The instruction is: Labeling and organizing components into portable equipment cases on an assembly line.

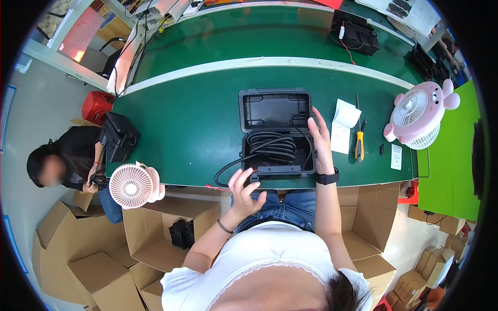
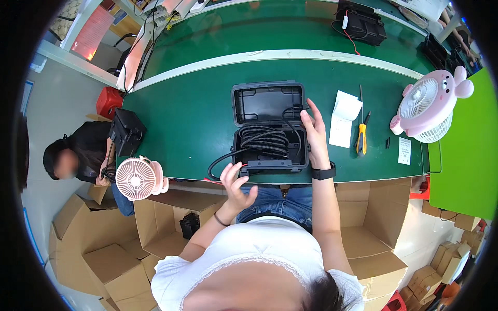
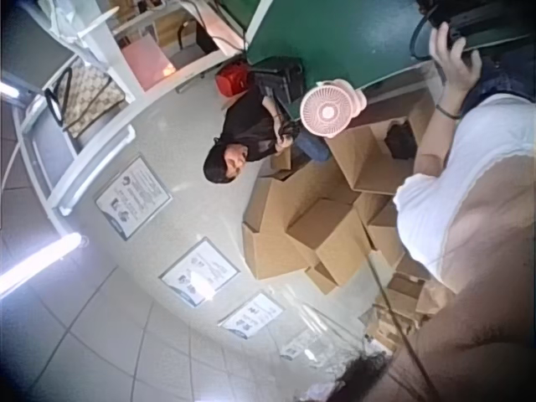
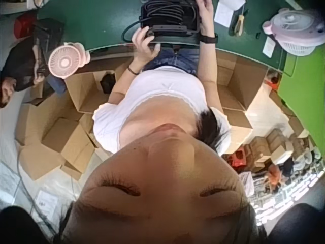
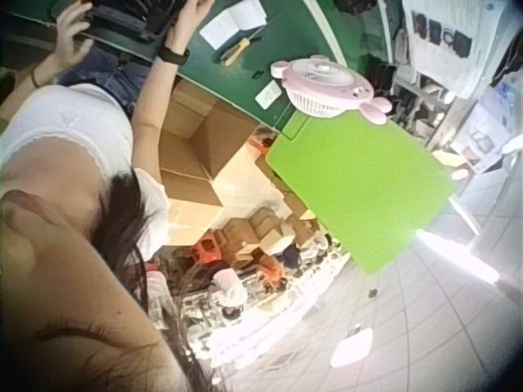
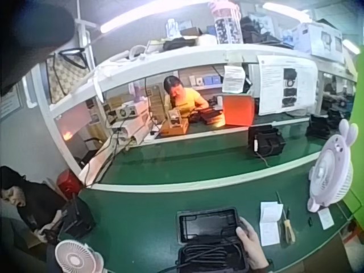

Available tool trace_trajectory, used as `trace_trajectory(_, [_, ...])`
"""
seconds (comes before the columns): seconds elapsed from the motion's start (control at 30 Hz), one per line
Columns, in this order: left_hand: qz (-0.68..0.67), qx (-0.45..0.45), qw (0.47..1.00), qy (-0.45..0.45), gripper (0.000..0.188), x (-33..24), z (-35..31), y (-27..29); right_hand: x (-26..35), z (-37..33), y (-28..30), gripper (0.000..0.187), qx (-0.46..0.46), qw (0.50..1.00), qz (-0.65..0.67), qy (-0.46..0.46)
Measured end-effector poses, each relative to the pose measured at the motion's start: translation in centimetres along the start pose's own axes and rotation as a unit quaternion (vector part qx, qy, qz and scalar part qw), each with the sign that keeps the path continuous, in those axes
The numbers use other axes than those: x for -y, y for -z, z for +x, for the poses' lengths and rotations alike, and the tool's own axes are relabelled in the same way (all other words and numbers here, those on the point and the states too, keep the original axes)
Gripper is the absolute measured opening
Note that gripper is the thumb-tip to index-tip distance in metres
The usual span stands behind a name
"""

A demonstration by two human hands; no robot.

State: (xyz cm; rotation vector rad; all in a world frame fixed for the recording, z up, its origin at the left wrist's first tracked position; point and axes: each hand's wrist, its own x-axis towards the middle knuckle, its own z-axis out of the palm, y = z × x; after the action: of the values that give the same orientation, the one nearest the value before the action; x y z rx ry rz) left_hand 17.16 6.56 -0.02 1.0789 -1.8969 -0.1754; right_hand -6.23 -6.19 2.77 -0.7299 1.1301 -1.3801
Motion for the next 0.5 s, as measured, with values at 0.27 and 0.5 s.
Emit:
trace_trajectory(0.27, [0.134,-0.045,0.988,-0.056,0.023,-1.2,8.8,5.4,0.8,-0.7,0.3,0.058,0.003,0.999,-0.041,0.030])
trace_trajectory(0.5, [0.108,0.160,0.981,-0.020,0.053,-0.6,12.8,4.0,2.1,-1.8,-0.5,0.059,0.026,0.996,-0.034,0.075])
